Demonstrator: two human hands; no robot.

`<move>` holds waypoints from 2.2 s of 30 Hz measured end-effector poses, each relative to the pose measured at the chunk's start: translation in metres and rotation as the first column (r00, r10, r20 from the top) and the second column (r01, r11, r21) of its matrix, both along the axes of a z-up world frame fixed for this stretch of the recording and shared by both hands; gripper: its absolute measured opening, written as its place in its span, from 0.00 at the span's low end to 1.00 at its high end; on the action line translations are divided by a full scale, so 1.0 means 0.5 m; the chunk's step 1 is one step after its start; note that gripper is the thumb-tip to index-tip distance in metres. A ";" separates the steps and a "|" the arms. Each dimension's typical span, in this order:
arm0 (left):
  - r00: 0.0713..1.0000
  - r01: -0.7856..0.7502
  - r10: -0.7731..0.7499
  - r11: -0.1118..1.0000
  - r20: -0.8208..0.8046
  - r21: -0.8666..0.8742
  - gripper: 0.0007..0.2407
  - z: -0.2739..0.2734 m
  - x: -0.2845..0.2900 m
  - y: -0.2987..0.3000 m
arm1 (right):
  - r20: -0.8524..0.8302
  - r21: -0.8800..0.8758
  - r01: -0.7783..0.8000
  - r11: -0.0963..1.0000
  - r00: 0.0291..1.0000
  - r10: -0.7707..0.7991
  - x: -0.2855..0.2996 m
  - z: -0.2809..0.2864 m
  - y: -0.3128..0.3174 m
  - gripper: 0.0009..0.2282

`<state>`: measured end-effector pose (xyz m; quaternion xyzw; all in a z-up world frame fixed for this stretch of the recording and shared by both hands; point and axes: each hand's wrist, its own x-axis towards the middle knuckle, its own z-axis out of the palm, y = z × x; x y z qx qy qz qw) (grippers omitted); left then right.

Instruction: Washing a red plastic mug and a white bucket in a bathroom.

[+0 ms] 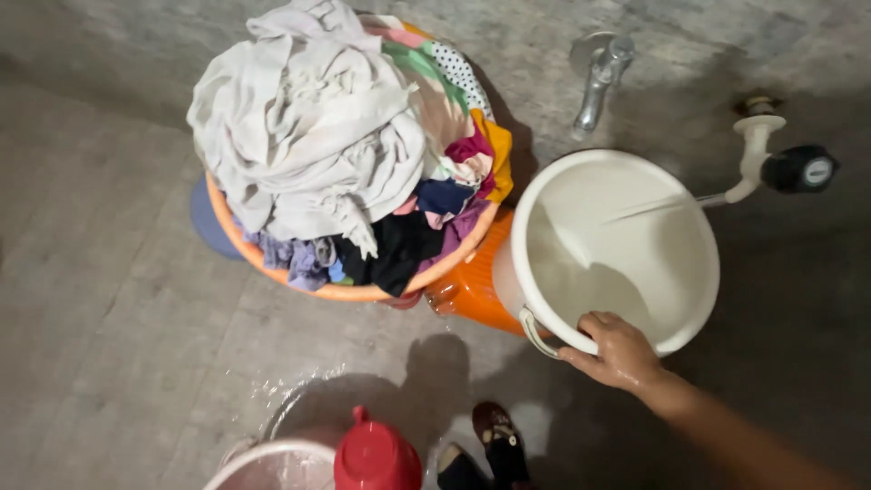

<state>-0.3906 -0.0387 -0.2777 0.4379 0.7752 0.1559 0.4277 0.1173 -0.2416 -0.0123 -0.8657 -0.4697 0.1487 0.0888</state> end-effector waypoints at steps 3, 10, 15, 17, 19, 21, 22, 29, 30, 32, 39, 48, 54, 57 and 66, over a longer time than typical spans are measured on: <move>0.995 -0.066 0.067 0.998 -0.078 0.021 0.16 0.116 0.103 0.041 | 0.004 0.028 -0.005 1.000 1.000 0.005 -0.012 -0.005 0.009 0.19; 0.912 -0.299 0.298 0.953 -0.284 0.039 0.16 0.354 0.169 0.032 | 0.123 0.052 -0.013 0.999 0.992 0.007 -0.015 -0.032 -0.007 0.16; 0.873 -0.014 0.095 0.985 -0.478 0.171 0.14 0.321 0.112 -0.030 | 0.136 0.011 -0.075 0.997 0.988 0.072 -0.023 -0.041 -0.015 0.16; 0.798 0.177 -0.019 0.963 -0.602 0.204 0.14 0.299 0.101 -0.048 | 0.149 -0.008 -0.083 0.997 0.985 0.083 -0.017 -0.046 -0.013 0.17; 0.716 0.350 -0.201 0.932 -0.669 0.095 0.14 0.283 0.092 -0.055 | 0.169 -0.049 -0.061 0.997 0.983 0.069 -0.007 -0.060 -0.015 0.17; 0.690 0.357 -0.309 0.932 -0.654 -0.063 0.13 0.266 0.075 -0.082 | 0.158 -0.053 -0.069 0.996 0.984 0.076 -0.015 -0.057 -0.016 0.17; 0.666 0.374 -0.420 0.903 -0.616 -0.211 0.13 0.256 0.078 -0.084 | 0.158 -0.053 -0.060 0.997 0.985 0.068 -0.012 -0.052 -0.018 0.18; 0.570 0.301 -0.649 0.736 -0.504 -0.607 0.16 0.356 0.212 -0.069 | -0.330 -0.085 0.212 0.974 0.916 -0.228 0.081 -0.083 -0.020 0.19; 0.602 0.351 -0.642 0.747 -0.475 -0.564 0.17 0.338 0.231 -0.065 | -0.583 -0.060 0.402 0.914 0.729 -0.359 0.115 -0.116 -0.030 0.17; 0.619 0.421 -0.652 0.746 -0.437 -0.516 0.17 0.316 0.295 -0.059 | -0.785 -0.080 0.591 0.803 0.459 -0.416 0.190 -0.158 -0.042 0.14; 0.581 0.331 -0.321 0.933 0.748 0.143 0.10 0.469 0.761 -0.088 | -0.887 -0.335 0.942 -0.030 -0.305 0.348 0.501 -0.232 -0.043 0.07; 0.455 0.508 0.137 0.772 0.880 -0.383 0.20 0.380 1.286 -0.190 | -0.588 -0.342 0.897 0.279 -0.436 0.681 0.532 -0.226 -0.044 0.06; 0.501 0.555 0.281 0.622 0.819 -0.552 0.16 0.198 1.530 -0.276 | -0.868 0.357 0.890 0.283 0.203 0.454 0.199 0.240 -0.078 0.10; 0.453 0.495 0.436 0.602 0.778 -0.626 0.08 0.176 1.602 -0.321 | -0.586 0.732 0.352 0.584 0.762 0.275 0.173 0.322 -0.104 0.12; 0.191 0.544 0.226 0.785 0.955 -0.294 0.11 0.266 1.543 -0.335 | -0.866 0.473 0.881 0.000 0.465 -0.183 0.456 -0.218 -0.077 0.08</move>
